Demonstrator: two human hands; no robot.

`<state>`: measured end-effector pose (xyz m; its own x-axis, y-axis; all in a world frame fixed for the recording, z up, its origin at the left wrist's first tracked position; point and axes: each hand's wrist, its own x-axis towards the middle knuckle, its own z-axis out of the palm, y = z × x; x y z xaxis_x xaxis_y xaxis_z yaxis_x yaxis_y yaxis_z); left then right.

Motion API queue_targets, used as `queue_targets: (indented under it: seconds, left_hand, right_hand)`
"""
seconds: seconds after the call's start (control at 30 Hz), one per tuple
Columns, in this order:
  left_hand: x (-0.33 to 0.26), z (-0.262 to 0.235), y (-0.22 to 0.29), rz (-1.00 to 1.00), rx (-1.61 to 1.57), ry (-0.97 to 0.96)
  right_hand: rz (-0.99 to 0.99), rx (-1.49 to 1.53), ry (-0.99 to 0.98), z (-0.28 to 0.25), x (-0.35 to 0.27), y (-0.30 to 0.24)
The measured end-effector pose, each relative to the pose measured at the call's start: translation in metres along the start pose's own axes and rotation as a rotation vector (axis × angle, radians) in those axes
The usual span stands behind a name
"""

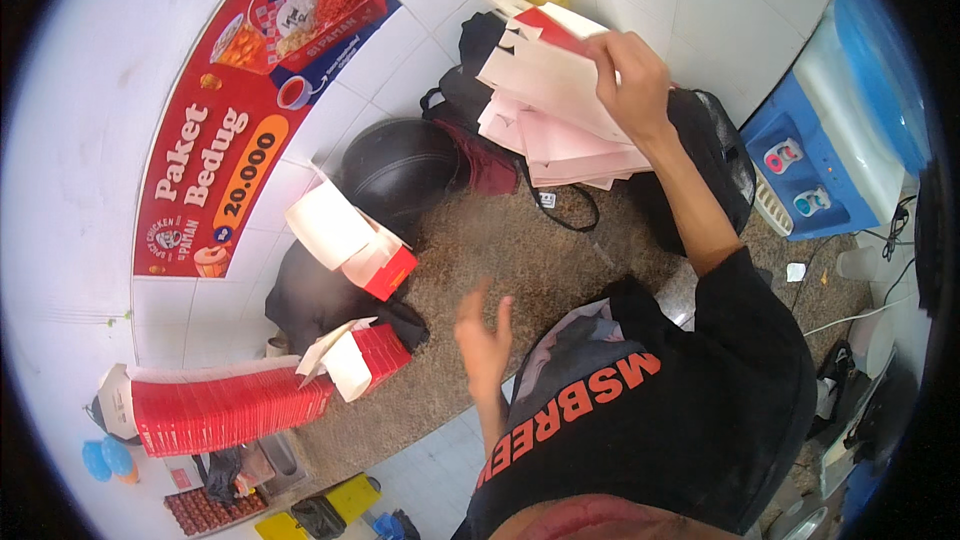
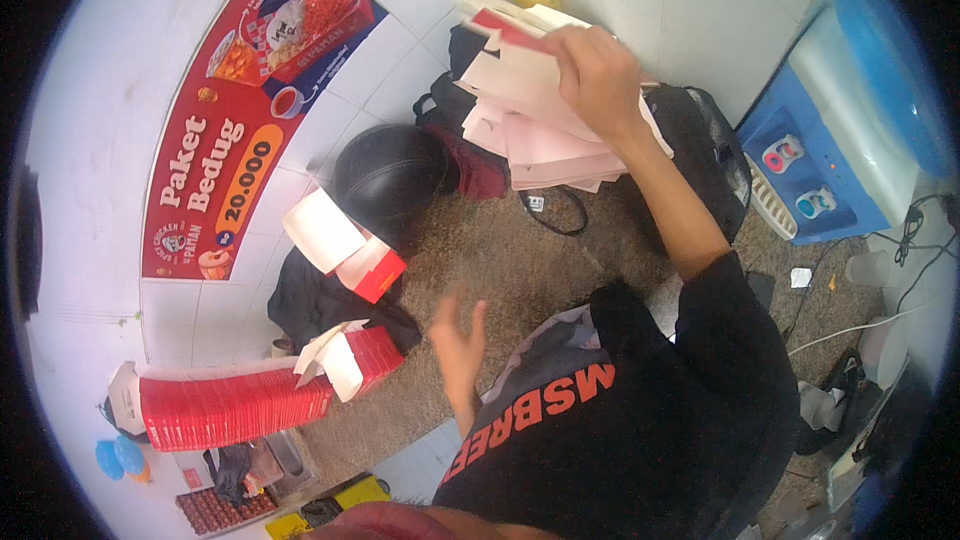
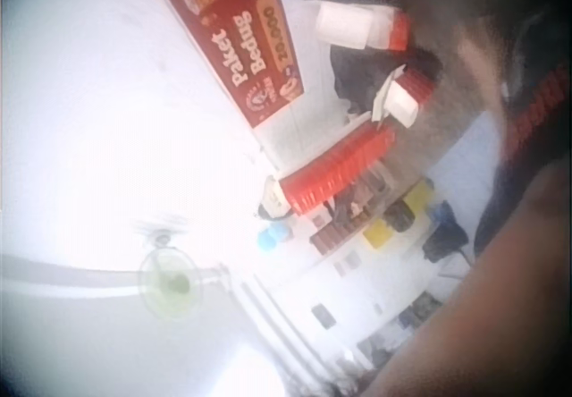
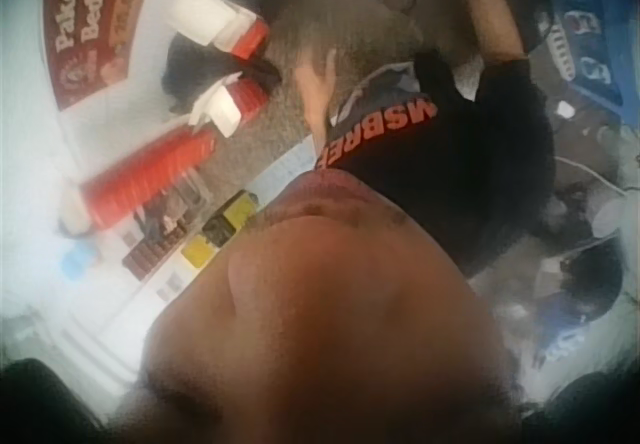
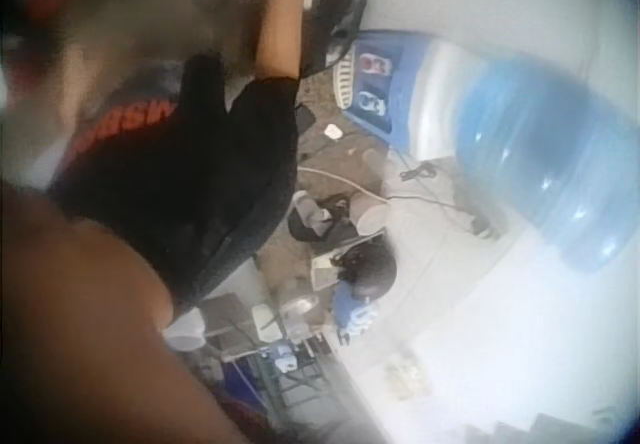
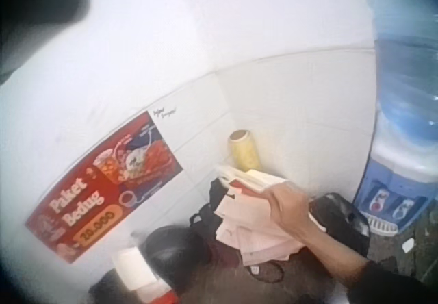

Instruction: The person assembles red and white cardboard food boxes by folding the flaps and inserting paper liners. They repeatedly pick up flat boxes, fold them into shape, and place them on a stack on the counter. A second person is briefly visible in the background handling a notebook.

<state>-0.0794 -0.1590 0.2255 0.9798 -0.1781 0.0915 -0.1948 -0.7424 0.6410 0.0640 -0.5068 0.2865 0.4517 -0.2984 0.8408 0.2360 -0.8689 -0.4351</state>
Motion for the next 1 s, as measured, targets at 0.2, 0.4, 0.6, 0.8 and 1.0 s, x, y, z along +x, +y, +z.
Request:
queue_targets:
  seconds: [0.2, 0.4, 0.6, 0.8, 1.0]
  left_hand:
    - [0.017, -0.085, 0.074, 0.663, 0.4, 0.658]
    - [0.0, -0.116, 0.043, 0.462, 0.477, -0.39]
    - [-0.029, -0.072, -0.036, -0.449, -0.582, -1.008]
    - [-0.031, -0.02, -0.026, -0.8, -0.994, -0.826]
    - [-0.033, -0.023, 0.005, -0.846, -1.073, -0.678]
  right_hand:
    - [-0.518, 0.834, -0.618, -0.055, -0.054, -0.088]
    - [-0.388, 1.035, -1.019, -0.056, -0.113, -0.109]
    - [-0.225, 1.129, -1.088, -0.057, -0.144, -0.088]
    - [-0.089, 0.826, -1.342, -0.062, -0.155, -0.111]
    - [0.194, 0.776, -1.271, -0.026, -0.186, -0.107]
